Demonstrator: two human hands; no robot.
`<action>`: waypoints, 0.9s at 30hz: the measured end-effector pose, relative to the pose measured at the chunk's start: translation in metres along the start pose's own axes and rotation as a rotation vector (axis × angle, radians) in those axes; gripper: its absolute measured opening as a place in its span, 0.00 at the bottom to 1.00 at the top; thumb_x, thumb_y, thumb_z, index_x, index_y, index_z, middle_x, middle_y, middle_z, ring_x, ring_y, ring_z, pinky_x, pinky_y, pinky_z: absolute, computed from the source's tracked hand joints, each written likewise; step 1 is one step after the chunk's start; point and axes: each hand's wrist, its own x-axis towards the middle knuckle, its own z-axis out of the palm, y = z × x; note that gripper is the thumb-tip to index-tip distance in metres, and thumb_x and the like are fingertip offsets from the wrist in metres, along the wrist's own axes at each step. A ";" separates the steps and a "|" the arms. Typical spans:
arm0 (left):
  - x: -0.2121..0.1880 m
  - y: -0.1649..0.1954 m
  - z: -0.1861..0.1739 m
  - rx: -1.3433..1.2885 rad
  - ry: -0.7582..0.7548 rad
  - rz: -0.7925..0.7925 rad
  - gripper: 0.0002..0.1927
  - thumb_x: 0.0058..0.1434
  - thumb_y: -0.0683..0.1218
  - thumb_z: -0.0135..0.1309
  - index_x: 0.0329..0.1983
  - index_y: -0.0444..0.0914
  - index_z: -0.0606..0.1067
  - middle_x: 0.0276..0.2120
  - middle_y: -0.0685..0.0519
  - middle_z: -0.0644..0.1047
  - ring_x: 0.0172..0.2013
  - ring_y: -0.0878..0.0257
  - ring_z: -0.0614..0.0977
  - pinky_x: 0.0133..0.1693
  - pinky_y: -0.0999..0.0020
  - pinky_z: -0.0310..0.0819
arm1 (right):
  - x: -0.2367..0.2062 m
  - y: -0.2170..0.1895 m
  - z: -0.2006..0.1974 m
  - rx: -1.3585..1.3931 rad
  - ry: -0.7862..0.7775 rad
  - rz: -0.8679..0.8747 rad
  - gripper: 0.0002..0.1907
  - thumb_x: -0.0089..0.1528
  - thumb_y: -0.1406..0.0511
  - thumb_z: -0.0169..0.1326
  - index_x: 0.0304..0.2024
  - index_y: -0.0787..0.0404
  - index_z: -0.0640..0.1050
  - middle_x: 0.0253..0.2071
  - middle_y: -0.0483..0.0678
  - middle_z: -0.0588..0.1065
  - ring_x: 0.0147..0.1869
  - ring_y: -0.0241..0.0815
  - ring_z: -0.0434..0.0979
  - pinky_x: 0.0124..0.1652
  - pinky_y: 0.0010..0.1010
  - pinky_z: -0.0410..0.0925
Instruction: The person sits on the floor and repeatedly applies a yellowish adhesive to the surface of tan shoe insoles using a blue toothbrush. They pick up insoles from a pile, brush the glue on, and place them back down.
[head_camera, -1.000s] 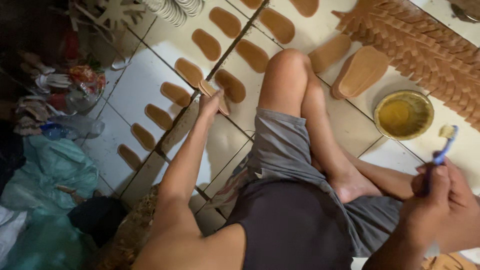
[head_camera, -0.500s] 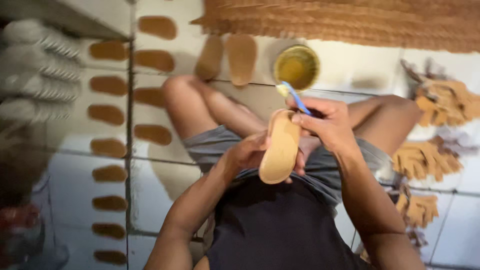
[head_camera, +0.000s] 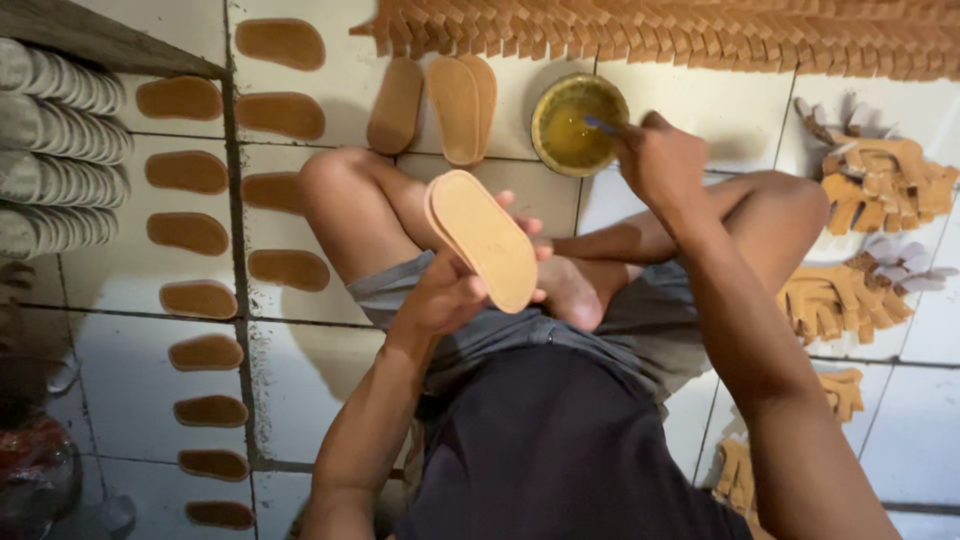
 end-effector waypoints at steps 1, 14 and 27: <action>0.000 0.002 0.000 -0.015 0.032 0.014 0.50 0.67 0.50 0.63 0.82 0.42 0.43 0.69 0.47 0.65 0.68 0.46 0.70 0.59 0.42 0.77 | -0.007 0.009 0.000 0.020 0.017 -0.043 0.09 0.67 0.60 0.58 0.46 0.52 0.85 0.36 0.52 0.78 0.33 0.57 0.78 0.31 0.46 0.69; 0.041 0.031 0.039 0.260 -0.221 -0.191 0.45 0.63 0.60 0.62 0.73 0.29 0.60 0.64 0.41 0.74 0.63 0.52 0.77 0.66 0.55 0.73 | -0.106 -0.051 -0.212 0.731 0.357 -0.066 0.10 0.67 0.75 0.56 0.50 0.70 0.80 0.37 0.55 0.75 0.41 0.44 0.75 0.37 0.31 0.68; 0.056 0.025 0.058 0.159 -0.450 -0.195 0.45 0.69 0.56 0.64 0.80 0.34 0.56 0.62 0.45 0.74 0.61 0.56 0.78 0.67 0.60 0.72 | -0.112 -0.098 -0.206 0.295 0.472 -0.670 0.11 0.54 0.81 0.61 0.38 0.71 0.79 0.35 0.60 0.81 0.32 0.52 0.80 0.29 0.34 0.72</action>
